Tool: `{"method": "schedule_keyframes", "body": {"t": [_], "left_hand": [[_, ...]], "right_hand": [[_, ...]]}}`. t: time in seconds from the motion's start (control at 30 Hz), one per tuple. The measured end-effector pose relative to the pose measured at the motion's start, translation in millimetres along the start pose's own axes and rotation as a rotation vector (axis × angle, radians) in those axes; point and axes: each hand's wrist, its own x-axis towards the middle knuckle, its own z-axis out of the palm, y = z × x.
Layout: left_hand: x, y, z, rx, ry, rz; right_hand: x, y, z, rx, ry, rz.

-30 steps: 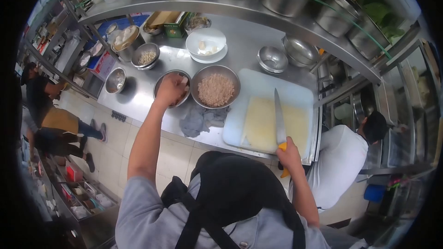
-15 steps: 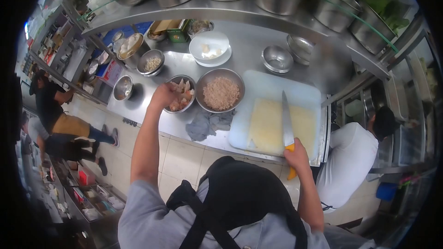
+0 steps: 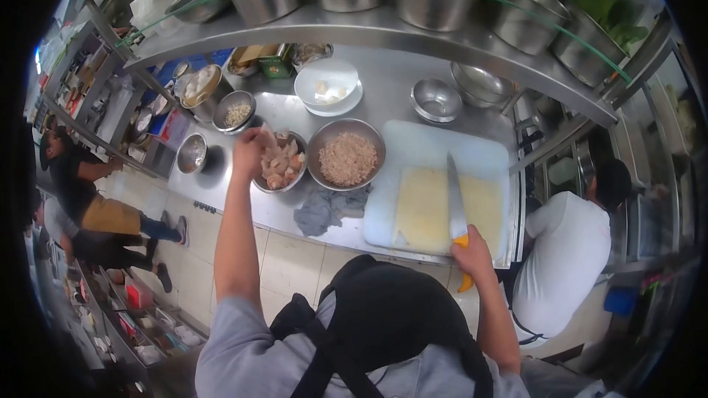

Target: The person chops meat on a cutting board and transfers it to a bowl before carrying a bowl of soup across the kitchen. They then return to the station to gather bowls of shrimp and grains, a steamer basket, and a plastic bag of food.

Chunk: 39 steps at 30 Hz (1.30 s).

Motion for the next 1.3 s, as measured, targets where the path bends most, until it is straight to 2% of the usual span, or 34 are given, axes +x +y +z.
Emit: {"method": "schedule_keyframes", "body": {"t": [0.03,0.07,0.1,0.13,0.17,0.27,0.33,0.4,0.43,0.5,0.53,0.6,0.63,0.77,0.87,0.93,1.03,1.17,1.3], "left_hand": [[-6,2,0,0.005,-0.006,-0.011],[-10,5,0,-0.173,-0.036,-0.064],[-15,9,-1,-0.35,-0.064,-0.118],[-26,21,5,-0.344,-0.073,-0.126],[-41,41,22,-0.242,-0.101,-0.019],[-102,112,96,0.038,-0.212,0.386],[-125,115,153,0.283,-0.221,1.057],[-148,96,210,0.323,-0.383,1.291],[-159,78,229,0.318,-0.404,1.289],[-180,46,265,0.492,-0.651,1.413],[-191,41,271,0.464,-0.675,1.424],[-197,30,272,0.423,-0.704,1.178],[-192,31,266,0.417,-0.801,1.158],[-187,44,252,0.409,-0.872,1.185],[-188,51,264,0.378,-0.835,1.14],[-195,51,278,0.334,-0.754,0.978],[-190,45,307,0.429,-0.772,0.885],[-184,57,319,0.398,-0.914,0.943],[-181,69,322,0.528,-1.014,0.908]], "right_hand": [[-5,-18,-7,0.008,-0.039,0.063],[-7,-29,-10,0.017,-0.078,0.124],[-6,-26,-9,0.016,-0.086,0.134],[-3,-18,-6,0.02,-0.06,0.068],[-1,-12,-4,0.023,-0.029,0.005],[4,-3,0,-0.063,-0.025,0.017],[2,-5,0,-0.071,0.011,-0.016],[-15,-49,-18,0.036,-0.089,0.161],[-14,-50,-16,0.044,-0.088,0.18],[-14,-45,-17,0.001,-0.1,0.161],[-16,-39,-15,0.003,-0.082,0.19],[-12,-26,-10,-0.069,0.011,0.014],[-15,-27,-12,-0.057,0.025,0.045],[-22,-32,-20,-0.004,-0.055,0.056],[-37,-39,-30,0.013,-0.066,0.076],[-44,-36,-33,0.017,-0.066,0.101],[-51,-29,-31,-0.054,-0.032,0.105],[-54,-18,-28,-0.08,-0.045,0.125],[-61,-18,-27,-0.072,-0.013,0.055]]}}
